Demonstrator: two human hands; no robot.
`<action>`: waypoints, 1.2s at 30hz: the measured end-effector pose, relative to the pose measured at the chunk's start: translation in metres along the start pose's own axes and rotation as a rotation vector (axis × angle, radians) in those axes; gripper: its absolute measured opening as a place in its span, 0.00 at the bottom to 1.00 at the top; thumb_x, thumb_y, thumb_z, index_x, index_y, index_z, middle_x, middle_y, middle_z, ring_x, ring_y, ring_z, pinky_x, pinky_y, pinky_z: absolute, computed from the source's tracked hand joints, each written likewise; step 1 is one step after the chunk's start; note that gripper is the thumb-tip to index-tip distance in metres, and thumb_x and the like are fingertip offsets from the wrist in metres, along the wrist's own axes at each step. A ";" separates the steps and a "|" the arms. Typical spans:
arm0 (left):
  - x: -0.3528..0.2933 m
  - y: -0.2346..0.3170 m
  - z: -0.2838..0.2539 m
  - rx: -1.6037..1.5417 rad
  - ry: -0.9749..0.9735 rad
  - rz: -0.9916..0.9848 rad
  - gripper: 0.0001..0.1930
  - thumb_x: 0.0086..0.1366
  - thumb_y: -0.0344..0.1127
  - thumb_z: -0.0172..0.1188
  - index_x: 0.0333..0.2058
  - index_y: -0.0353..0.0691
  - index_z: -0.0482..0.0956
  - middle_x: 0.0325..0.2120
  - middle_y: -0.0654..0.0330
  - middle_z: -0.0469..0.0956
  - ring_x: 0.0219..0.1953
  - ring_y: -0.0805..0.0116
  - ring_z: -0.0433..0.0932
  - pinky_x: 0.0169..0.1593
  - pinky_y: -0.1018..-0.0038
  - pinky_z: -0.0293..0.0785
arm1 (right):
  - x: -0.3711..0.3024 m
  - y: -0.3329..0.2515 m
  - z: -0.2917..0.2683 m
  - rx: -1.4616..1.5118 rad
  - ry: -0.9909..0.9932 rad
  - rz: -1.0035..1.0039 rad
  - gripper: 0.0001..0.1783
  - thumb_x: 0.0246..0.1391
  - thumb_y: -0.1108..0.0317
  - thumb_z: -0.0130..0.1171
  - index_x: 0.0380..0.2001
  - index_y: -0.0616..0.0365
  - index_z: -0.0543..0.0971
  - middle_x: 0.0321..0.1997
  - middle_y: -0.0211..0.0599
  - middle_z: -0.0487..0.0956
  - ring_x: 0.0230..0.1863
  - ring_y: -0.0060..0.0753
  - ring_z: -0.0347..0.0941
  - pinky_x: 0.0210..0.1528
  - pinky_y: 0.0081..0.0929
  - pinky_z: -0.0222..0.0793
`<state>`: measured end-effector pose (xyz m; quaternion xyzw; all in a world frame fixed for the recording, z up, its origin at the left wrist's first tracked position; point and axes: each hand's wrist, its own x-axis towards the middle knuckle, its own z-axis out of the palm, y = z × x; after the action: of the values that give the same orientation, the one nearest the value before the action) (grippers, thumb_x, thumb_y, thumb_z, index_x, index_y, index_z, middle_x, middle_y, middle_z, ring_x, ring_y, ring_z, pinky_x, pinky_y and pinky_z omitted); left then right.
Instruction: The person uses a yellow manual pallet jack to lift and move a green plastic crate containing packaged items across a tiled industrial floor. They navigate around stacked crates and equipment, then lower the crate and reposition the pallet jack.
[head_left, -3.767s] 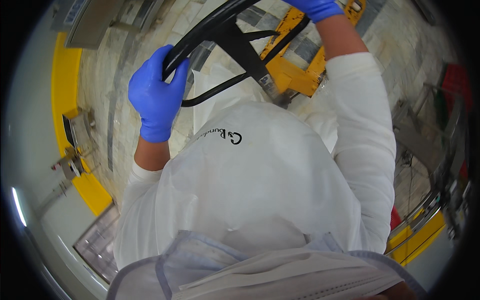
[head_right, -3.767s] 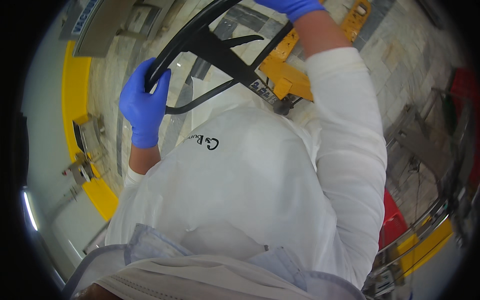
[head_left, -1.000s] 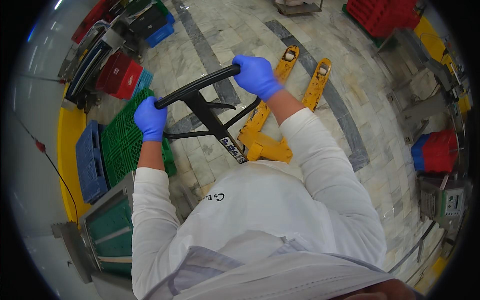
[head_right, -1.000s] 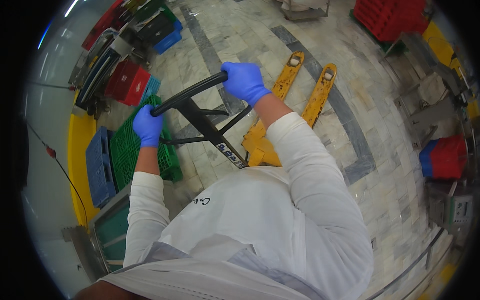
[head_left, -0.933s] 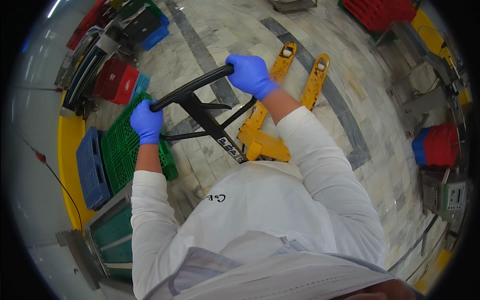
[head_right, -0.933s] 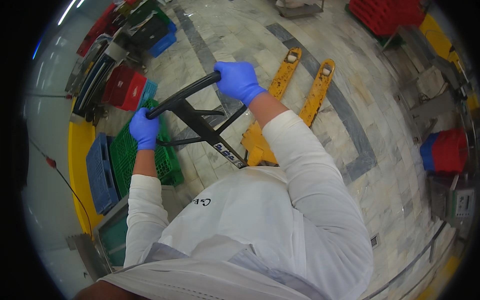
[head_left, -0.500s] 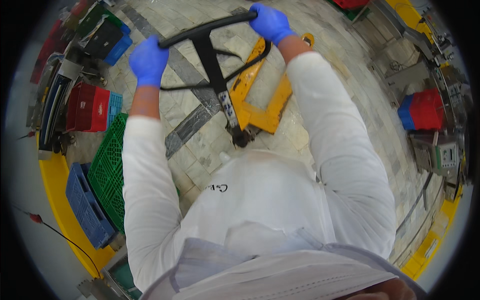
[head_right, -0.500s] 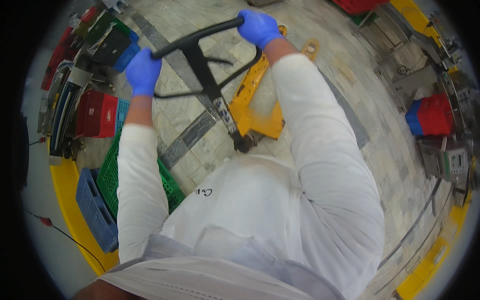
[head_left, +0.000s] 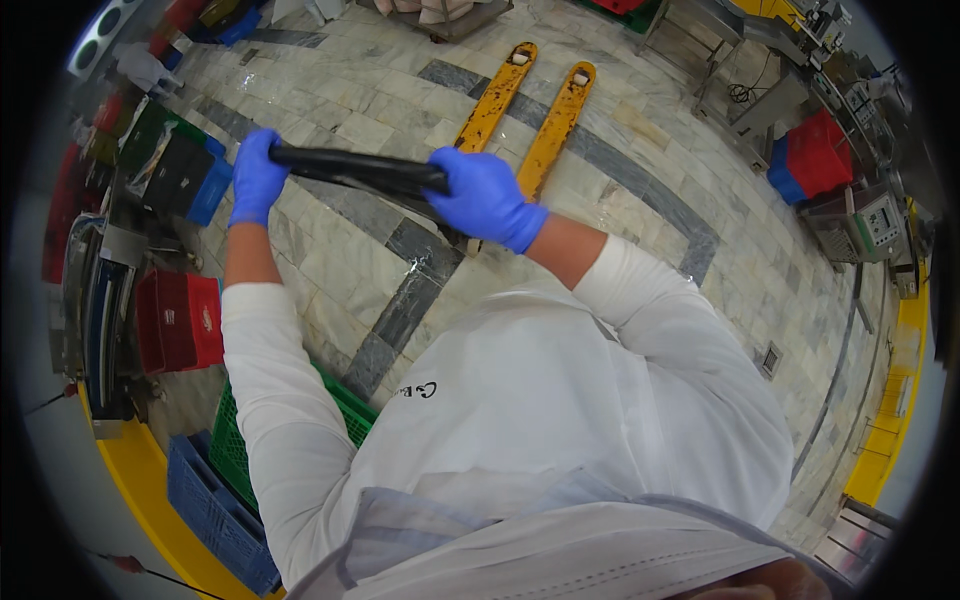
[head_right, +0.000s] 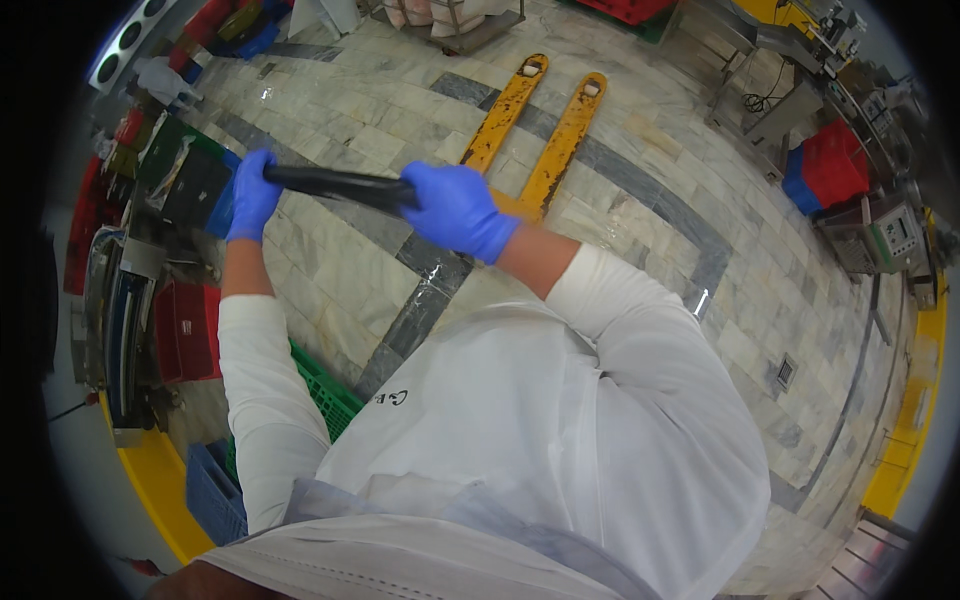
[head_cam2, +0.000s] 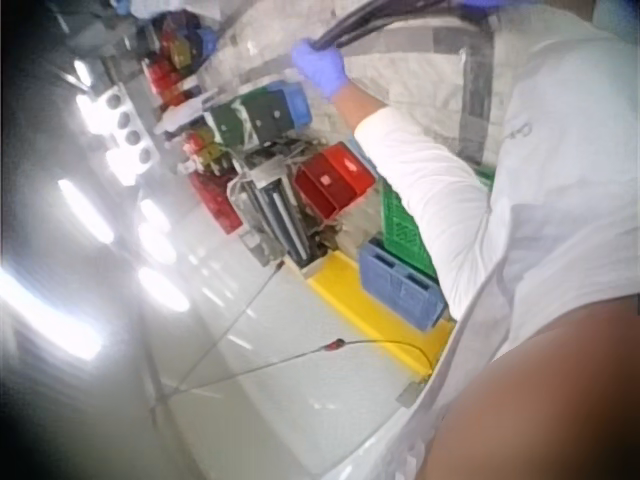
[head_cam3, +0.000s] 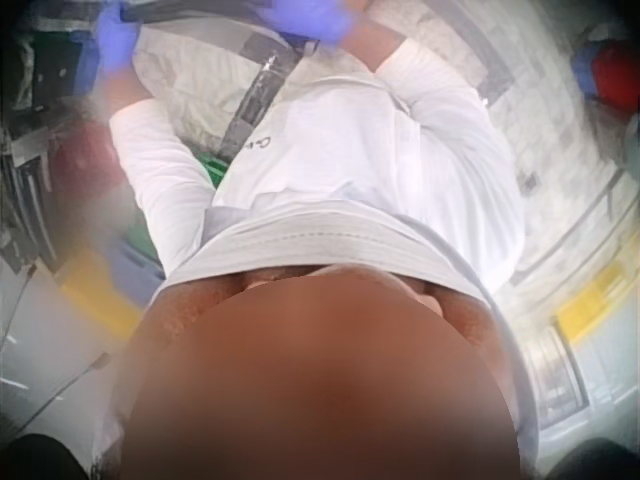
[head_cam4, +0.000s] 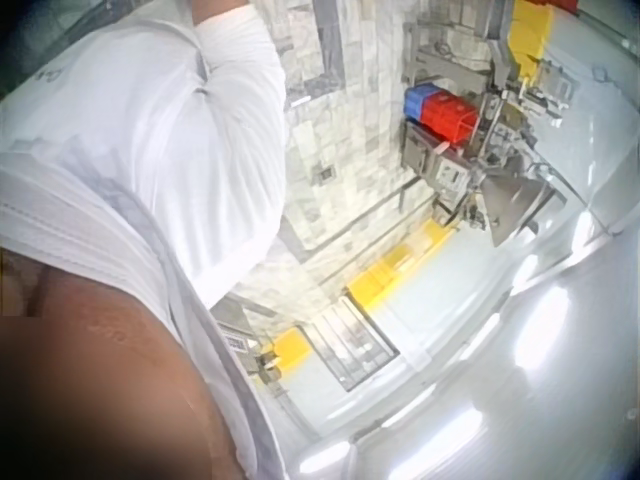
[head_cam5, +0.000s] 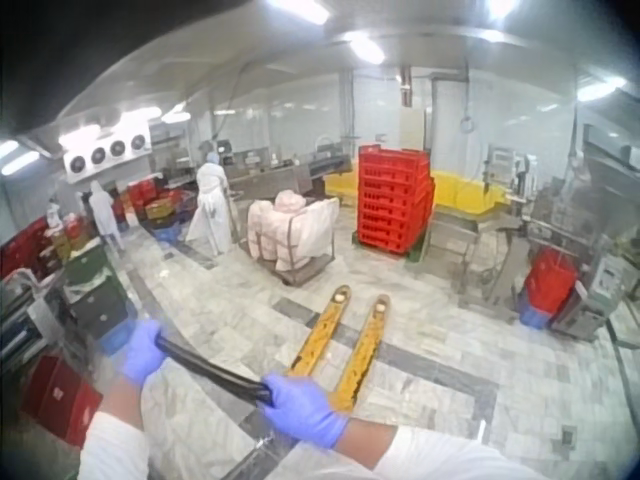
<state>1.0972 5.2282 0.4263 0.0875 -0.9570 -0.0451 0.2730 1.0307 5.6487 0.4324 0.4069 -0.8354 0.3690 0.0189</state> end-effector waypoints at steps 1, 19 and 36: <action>-0.009 -0.017 0.003 -0.005 0.000 -0.009 0.16 0.56 0.32 0.76 0.39 0.42 0.78 0.37 0.49 0.79 0.44 0.42 0.79 0.48 0.55 0.75 | 0.009 -0.002 0.010 0.004 -0.040 -0.039 0.16 0.57 0.55 0.72 0.44 0.49 0.82 0.30 0.45 0.85 0.33 0.56 0.84 0.37 0.50 0.78; 0.116 -0.027 0.097 -0.015 -0.285 -0.014 0.14 0.55 0.25 0.69 0.40 0.42 0.78 0.40 0.48 0.79 0.47 0.40 0.79 0.50 0.54 0.76 | 0.128 0.120 0.025 0.158 -0.150 -0.311 0.13 0.55 0.58 0.71 0.38 0.50 0.81 0.22 0.43 0.79 0.24 0.56 0.78 0.28 0.51 0.70; 0.286 0.003 0.223 -0.136 -0.482 0.528 0.07 0.49 0.39 0.71 0.22 0.45 0.83 0.23 0.50 0.82 0.29 0.45 0.83 0.36 0.52 0.78 | 0.230 0.159 0.025 -0.359 0.128 0.179 0.16 0.49 0.61 0.72 0.43 0.46 0.85 0.27 0.32 0.83 0.29 0.43 0.82 0.32 0.42 0.73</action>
<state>0.7395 5.1850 0.3850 -0.1939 -0.9783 -0.0559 0.0468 0.7730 5.5428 0.3951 0.2970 -0.9177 0.2394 0.1112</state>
